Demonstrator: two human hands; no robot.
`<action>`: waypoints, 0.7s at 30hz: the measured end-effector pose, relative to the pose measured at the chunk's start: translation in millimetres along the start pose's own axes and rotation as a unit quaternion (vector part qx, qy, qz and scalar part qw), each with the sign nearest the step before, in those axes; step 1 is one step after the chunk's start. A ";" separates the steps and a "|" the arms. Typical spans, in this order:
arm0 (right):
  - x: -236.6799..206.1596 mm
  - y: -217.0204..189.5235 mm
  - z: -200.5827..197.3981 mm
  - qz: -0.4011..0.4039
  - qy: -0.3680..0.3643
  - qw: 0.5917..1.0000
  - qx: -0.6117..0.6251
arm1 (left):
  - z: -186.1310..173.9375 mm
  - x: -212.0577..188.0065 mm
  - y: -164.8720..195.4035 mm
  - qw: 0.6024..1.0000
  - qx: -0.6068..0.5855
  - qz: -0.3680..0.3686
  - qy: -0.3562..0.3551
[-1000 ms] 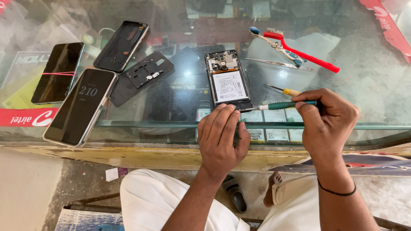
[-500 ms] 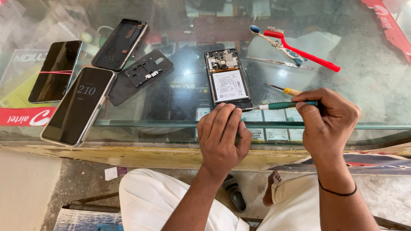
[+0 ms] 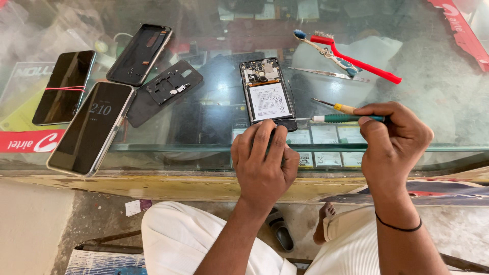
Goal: The person uses a screwdriver to remove screws from the bottom of a disassembled smartphone. They then use a prying tool to lift and remove a small metal bracket from the phone's interior.
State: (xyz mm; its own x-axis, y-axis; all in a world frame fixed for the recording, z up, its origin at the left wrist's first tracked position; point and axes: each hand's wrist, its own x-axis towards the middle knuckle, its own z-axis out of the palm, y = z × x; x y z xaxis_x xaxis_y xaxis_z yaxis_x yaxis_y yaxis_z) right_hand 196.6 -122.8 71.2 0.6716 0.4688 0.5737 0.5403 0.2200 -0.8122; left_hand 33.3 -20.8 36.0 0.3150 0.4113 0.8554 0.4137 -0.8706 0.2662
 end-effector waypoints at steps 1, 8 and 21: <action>-1.1 0.1 0.2 -0.001 0.003 1.000 0.007 | -0.3 -0.6 0.4 1.000 -0.006 -0.003 0.001; -0.9 -0.4 0.9 -0.004 0.008 1.000 0.023 | 0.1 -4.3 -2.2 0.999 -0.047 -0.018 0.008; -1.3 0.6 -2.7 -0.041 -0.026 0.999 -0.013 | 0.6 -4.7 -2.3 0.998 -0.063 -0.026 0.008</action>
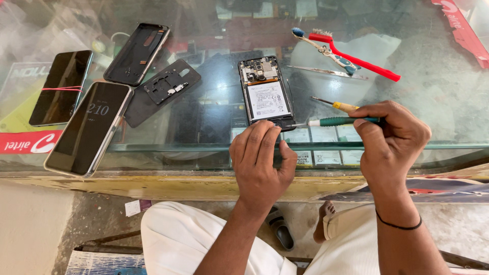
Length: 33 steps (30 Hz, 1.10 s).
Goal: The person uses a screwdriver to remove screws from the bottom of a disassembled smartphone. They then use a prying tool to lift and remove a small metal bracket from the phone's interior.
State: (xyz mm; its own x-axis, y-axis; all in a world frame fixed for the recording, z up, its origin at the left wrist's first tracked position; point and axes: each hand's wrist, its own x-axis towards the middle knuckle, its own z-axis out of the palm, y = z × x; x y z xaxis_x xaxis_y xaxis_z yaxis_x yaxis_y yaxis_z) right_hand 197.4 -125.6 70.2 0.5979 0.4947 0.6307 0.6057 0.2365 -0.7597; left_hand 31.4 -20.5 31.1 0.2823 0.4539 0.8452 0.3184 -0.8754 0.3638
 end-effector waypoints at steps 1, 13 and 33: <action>0.0 -0.2 -0.3 0.002 -0.001 1.000 0.002 | 0.4 0.1 -0.2 1.000 -0.002 0.001 0.000; 2.0 -4.5 0.3 0.002 -0.021 1.000 -0.020 | 1.0 -0.7 -0.4 1.000 0.000 0.004 -0.001; 1.8 -6.4 0.0 -0.002 -0.028 0.999 -0.037 | 2.4 -3.2 -1.1 1.000 0.012 0.003 -0.006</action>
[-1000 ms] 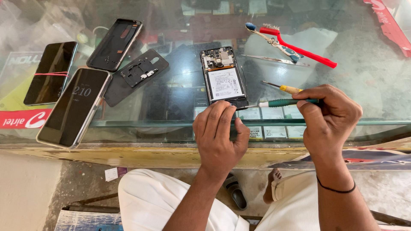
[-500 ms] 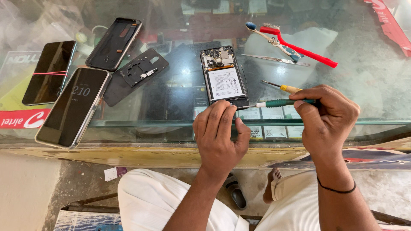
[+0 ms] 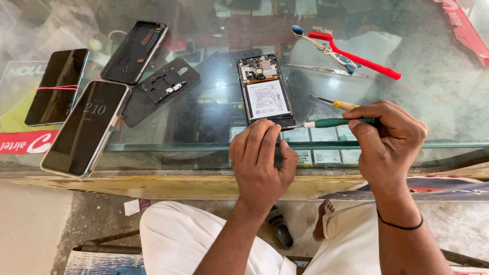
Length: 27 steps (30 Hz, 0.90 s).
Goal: The person uses a screwdriver to remove screws from the bottom of a disassembled smartphone. They then use a prying tool to lift and remove a small metal bracket from the phone's interior.
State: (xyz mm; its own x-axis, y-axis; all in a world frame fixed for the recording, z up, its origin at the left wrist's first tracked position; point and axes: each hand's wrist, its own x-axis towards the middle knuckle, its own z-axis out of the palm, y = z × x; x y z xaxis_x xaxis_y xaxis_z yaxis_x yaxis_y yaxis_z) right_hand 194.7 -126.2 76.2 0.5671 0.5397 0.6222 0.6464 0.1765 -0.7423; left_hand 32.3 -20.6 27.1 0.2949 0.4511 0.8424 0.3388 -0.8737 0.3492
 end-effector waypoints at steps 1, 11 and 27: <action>0.1 0.2 0.3 0.001 0.001 1.000 0.004 | 0.4 0.0 0.0 1.000 -0.002 0.000 0.000; 0.0 -0.2 0.6 0.001 -0.001 1.000 -0.002 | -0.4 1.2 0.9 1.000 0.000 -0.001 0.004; -1.2 3.2 -0.5 0.002 0.005 1.000 0.006 | -2.2 4.0 4.7 1.000 0.019 -0.003 -0.002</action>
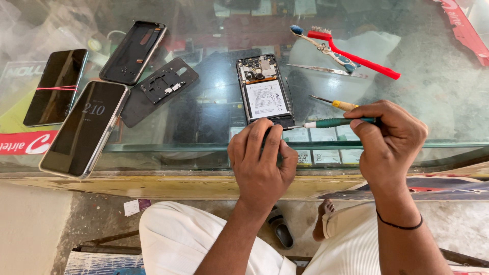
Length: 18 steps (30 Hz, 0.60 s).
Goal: The person uses a screwdriver to remove screws from the bottom of a disassembled smartphone. They then use a prying tool to lift and remove a small metal bracket from the phone's interior.
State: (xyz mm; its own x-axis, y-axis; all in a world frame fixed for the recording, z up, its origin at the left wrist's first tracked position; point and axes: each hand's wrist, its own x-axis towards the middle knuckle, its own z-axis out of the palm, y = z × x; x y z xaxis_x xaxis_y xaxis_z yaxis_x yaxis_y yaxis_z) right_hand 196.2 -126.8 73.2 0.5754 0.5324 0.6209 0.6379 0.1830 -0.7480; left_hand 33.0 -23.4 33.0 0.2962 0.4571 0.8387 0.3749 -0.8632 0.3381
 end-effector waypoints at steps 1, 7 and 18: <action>-0.2 1.4 -0.3 -0.003 0.004 1.000 0.015 | 0.3 0.0 0.3 1.000 0.002 -0.001 -0.001; -0.8 5.7 1.2 0.047 0.045 0.989 0.131 | 0.6 1.4 -0.4 1.000 0.016 0.008 -0.005; -2.0 -0.4 6.8 0.024 0.071 0.995 0.071 | -4.1 -1.8 -8.0 0.999 -0.035 0.017 0.009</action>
State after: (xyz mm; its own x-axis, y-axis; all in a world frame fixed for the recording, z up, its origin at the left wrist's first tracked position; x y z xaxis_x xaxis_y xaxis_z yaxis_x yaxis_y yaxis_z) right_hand 191.4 -122.3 70.6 0.6761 0.4227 0.6034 0.5359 0.2799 -0.7965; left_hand 26.0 -18.1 30.5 0.2916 0.4237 0.8576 0.3015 -0.8915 0.3380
